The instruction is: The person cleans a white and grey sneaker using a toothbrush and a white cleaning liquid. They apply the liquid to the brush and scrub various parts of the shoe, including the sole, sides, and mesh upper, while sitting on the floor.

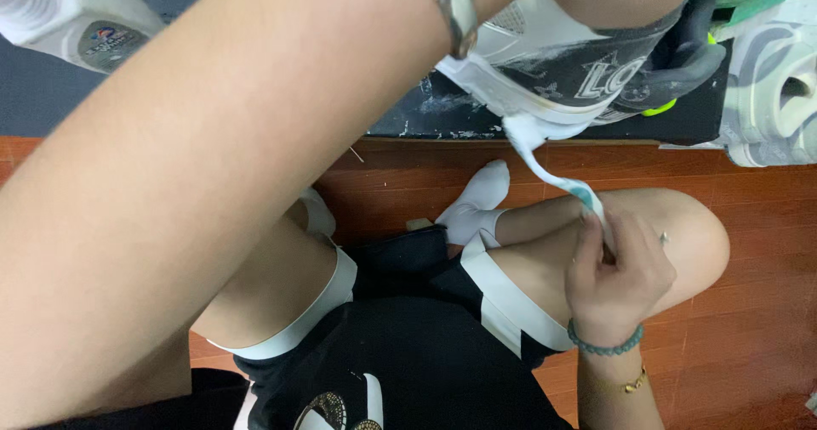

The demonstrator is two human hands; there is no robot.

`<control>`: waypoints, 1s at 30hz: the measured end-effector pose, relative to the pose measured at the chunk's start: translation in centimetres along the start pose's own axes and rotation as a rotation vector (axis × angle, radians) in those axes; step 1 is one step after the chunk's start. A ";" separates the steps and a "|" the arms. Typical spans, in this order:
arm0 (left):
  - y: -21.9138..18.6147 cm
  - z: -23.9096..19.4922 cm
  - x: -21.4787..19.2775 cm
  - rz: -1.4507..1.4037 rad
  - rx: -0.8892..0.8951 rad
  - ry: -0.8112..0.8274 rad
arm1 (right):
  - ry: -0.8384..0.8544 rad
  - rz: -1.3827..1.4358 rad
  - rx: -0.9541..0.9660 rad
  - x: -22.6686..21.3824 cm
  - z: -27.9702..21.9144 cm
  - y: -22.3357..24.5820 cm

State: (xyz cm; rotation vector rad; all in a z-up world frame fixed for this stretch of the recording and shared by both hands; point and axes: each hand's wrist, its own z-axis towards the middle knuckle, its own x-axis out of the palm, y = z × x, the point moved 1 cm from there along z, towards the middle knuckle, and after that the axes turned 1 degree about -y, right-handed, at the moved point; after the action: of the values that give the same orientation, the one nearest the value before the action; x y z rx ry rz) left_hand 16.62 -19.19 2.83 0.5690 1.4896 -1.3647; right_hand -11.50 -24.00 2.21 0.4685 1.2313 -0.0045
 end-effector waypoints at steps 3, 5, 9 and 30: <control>-0.2 0.2 0.0 0.003 0.000 0.006 | 0.005 -0.048 -0.131 0.7 2.1 1.9; -0.5 0.4 0.0 0.004 0.003 0.011 | -0.005 0.021 -0.144 1.4 2.7 2.8; -0.5 1.5 0.0 -0.002 0.010 0.022 | 0.028 0.044 -0.123 0.2 2.8 0.9; 0.3 1.1 0.0 -0.046 -0.030 0.108 | 0.147 -0.036 -0.171 -3.8 3.9 -4.6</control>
State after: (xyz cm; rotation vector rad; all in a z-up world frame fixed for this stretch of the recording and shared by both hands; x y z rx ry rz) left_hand 17.24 -20.19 2.87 0.6008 1.6163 -1.3628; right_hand -10.46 -30.40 5.06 0.3015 1.3714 0.1052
